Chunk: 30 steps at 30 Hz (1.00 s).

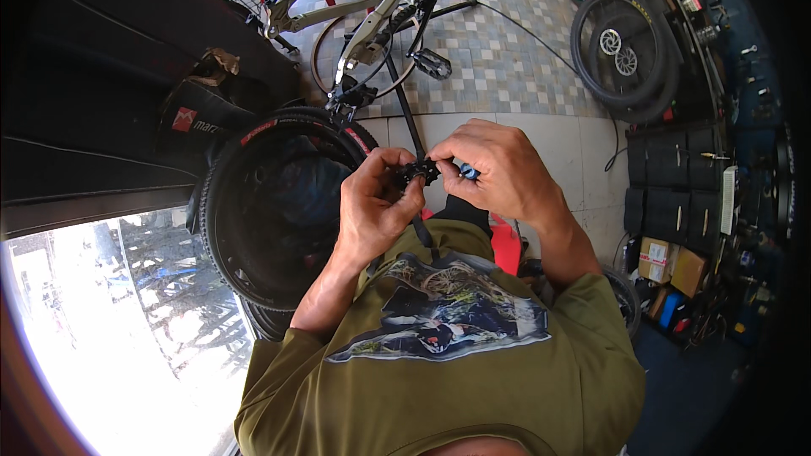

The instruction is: The person adjusts the rear derailleur and cable tension on a bicycle mounted on a repair stand using a small tool. They then walk to a workbench, open a small packet, and handle a bottle before returning to the bike.

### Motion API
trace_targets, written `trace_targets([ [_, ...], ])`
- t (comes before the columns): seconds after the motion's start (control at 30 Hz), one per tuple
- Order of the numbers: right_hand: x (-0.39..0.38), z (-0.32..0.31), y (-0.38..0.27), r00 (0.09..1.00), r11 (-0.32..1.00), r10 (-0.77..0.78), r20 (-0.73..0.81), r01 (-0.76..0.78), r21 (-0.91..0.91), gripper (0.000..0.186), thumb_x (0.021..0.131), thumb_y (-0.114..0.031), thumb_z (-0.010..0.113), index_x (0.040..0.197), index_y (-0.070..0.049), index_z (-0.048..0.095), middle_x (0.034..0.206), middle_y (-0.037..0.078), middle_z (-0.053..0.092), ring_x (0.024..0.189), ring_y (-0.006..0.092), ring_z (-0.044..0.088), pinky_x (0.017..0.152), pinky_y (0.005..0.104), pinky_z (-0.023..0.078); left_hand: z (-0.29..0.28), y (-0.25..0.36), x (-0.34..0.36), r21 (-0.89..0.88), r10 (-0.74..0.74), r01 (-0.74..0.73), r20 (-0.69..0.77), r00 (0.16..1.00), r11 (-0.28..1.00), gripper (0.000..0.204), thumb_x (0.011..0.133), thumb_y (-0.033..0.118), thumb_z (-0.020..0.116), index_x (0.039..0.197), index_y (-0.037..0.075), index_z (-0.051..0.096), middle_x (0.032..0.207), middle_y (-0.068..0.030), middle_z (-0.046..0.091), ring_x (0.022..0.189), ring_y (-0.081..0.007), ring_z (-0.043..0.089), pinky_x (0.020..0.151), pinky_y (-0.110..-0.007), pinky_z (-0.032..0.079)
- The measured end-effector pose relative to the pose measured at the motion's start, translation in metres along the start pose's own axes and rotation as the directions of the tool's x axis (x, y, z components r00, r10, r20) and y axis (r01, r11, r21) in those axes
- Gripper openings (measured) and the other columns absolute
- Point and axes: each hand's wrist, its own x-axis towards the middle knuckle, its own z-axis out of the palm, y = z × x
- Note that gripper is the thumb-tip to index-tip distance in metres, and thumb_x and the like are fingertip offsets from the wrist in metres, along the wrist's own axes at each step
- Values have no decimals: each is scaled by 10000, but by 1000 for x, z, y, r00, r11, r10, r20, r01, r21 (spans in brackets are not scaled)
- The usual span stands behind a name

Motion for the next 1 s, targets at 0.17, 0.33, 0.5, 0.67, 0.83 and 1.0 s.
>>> trace_targets([
  [0.17, -4, 1, 3, 998, 999, -44, 37, 44, 12, 196, 795, -21, 779, 985, -44, 738, 898, 98, 747, 813, 296, 721, 696, 390, 574, 0, -6, -4, -186, -7, 15, 43, 999, 982, 267, 958, -50, 697, 1205, -39, 598, 1002, 0, 650, 845, -16, 582, 705, -180, 469],
  [0.33, -7, 12, -15, 997, 988, 37, -68, -47, -144, 141, 823, -14, 744, 946, -54, 688, 858, 93, 715, 793, 297, 703, 680, 399, 561, 0, -6, -5, -148, -30, 33, 21, 999, 988, 270, 954, -58, 703, 1205, -42, 604, 1010, 7, 653, 865, -24, 588, 744, -183, 482],
  [0.5, -1, 15, 1, 878, 961, 80, -471, -194, -198, 96, 853, -61, 724, 917, -81, 655, 854, 78, 700, 783, 304, 697, 662, 428, 546, -2, -4, -3, -238, -32, 46, 65, 997, 970, 266, 959, -46, 706, 1208, -39, 614, 1011, 0, 667, 838, -30, 592, 737, -184, 483],
  [0.67, -8, -19, -1, 838, 801, 541, -73, -487, 349, 266, 998, -224, 719, 857, 1, 713, 715, 52, 693, 634, 105, 609, 610, 309, 484, -9, 0, -3, -382, -88, 102, 54, 995, 919, 261, 964, -39, 701, 1211, -42, 616, 1020, -10, 676, 847, -31, 601, 735, -185, 485],
  [0.83, -15, -3, 5, 887, 707, 432, 161, -445, 549, 240, 965, -203, 748, 1049, 19, 787, 876, 56, 769, 797, 95, 670, 734, 276, 526, 3, 8, -2, -277, 5, -13, -27, 1000, 961, 246, 970, -37, 691, 1202, -45, 611, 967, 2, 684, 758, -13, 582, 678, -167, 468],
  [1.0, -12, 3, 6, 901, 718, 384, 202, -429, 548, 229, 953, -169, 756, 1066, 26, 794, 816, 35, 747, 696, 57, 616, 617, 238, 464, 3, 5, -3, 26, 55, -53, -93, 994, 998, 239, 918, -21, 740, 1140, -4, 653, 810, 45, 637, 623, 15, 477, 559, -192, 380],
])
